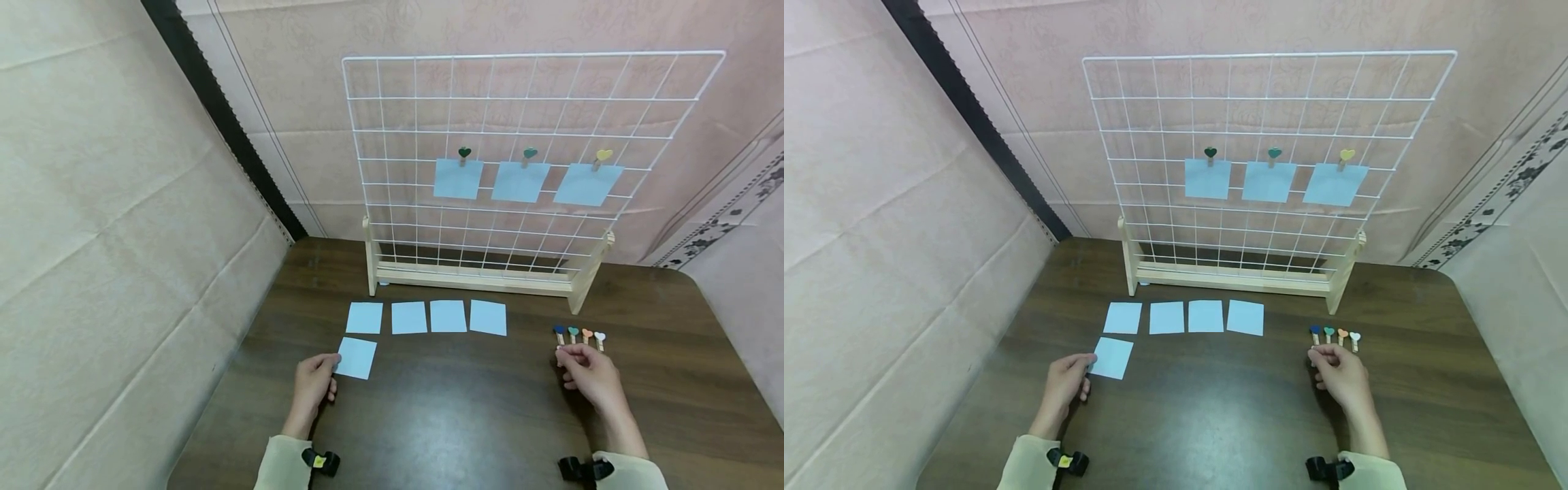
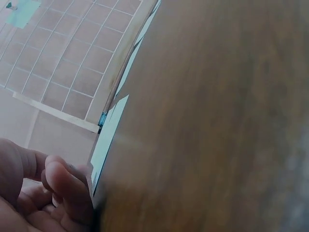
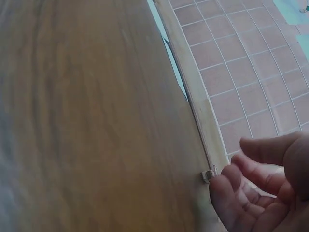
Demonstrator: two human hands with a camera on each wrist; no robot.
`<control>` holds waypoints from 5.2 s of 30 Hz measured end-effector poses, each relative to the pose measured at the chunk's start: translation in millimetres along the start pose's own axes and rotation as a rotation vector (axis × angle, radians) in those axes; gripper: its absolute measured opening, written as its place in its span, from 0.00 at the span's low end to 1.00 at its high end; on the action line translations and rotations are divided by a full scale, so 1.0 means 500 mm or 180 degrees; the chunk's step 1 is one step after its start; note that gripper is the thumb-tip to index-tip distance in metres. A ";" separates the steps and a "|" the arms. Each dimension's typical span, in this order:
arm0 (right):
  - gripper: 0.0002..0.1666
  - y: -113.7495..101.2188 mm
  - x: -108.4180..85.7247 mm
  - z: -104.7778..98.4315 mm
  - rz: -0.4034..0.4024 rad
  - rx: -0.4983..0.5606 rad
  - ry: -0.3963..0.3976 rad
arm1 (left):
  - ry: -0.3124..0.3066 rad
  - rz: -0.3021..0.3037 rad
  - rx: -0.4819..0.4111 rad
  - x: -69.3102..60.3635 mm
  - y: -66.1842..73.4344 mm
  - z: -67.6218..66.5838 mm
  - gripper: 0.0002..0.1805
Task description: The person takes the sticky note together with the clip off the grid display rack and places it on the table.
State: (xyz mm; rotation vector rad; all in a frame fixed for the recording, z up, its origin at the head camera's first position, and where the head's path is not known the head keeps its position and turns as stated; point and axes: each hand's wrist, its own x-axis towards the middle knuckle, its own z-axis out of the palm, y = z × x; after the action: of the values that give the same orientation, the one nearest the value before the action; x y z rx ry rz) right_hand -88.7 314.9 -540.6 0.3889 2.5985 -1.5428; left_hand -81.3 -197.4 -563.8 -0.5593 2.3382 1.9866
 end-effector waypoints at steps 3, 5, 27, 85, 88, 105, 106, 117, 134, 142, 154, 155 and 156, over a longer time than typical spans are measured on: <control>0.23 -0.012 0.000 0.001 -0.0142 -0.0047 0.0012 | -0.0014 0.0032 -0.0029 0.003 0.005 0.003 0.16; 0.22 -0.020 0.000 0.001 -0.0239 -0.0089 0.0033 | -0.0027 0.0060 -0.0054 0.005 0.011 0.005 0.16; 0.18 -0.091 0.045 0.043 -0.1041 -0.0145 0.0231 | -0.0319 0.0421 -0.0243 0.026 0.076 0.109 0.14; 0.20 -0.245 0.103 0.108 -0.1602 -0.0174 0.0309 | -0.0388 0.1340 0.0025 0.061 0.235 0.211 0.10; 0.20 -0.257 0.109 0.104 -0.1681 -0.0197 0.0323 | -0.0415 0.1401 0.0092 0.064 0.240 0.213 0.11; 0.20 -0.336 0.129 0.093 -0.2011 -0.0141 0.0317 | -0.0440 0.1551 0.0211 0.074 0.304 0.228 0.13; 0.19 -0.340 0.130 0.091 -0.2041 -0.0136 0.0331 | -0.0446 0.1554 0.0200 0.076 0.307 0.230 0.12; 0.22 -0.383 0.138 0.078 -0.2046 -0.0044 0.0223 | -0.0458 0.1636 0.0129 0.094 0.332 0.238 0.13; 0.23 -0.489 0.165 0.082 -0.2344 0.0116 0.0310 | -0.0535 0.1763 0.0044 0.117 0.381 0.270 0.14; 0.21 -0.545 0.165 0.072 -0.2668 0.0091 0.0559 | -0.0551 0.1801 -0.0065 0.133 0.410 0.273 0.14; 0.20 -0.613 0.187 0.059 -0.2869 0.0163 0.0795 | -0.0608 0.1981 -0.0294 0.159 0.455 0.275 0.16; 0.20 -0.616 0.189 0.059 -0.2860 0.0163 0.0785 | -0.0599 0.1994 -0.0285 0.160 0.458 0.275 0.16; 0.20 -0.618 0.190 0.059 -0.2854 0.0178 0.0764 | -0.0600 0.2001 -0.0283 0.162 0.460 0.275 0.16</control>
State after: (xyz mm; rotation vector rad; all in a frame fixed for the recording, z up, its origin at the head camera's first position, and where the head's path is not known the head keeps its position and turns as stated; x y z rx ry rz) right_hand -263.5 164.1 -312.1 -0.7504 3.1190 -1.8550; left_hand -251.2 -57.4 -390.7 0.4109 2.5130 2.2386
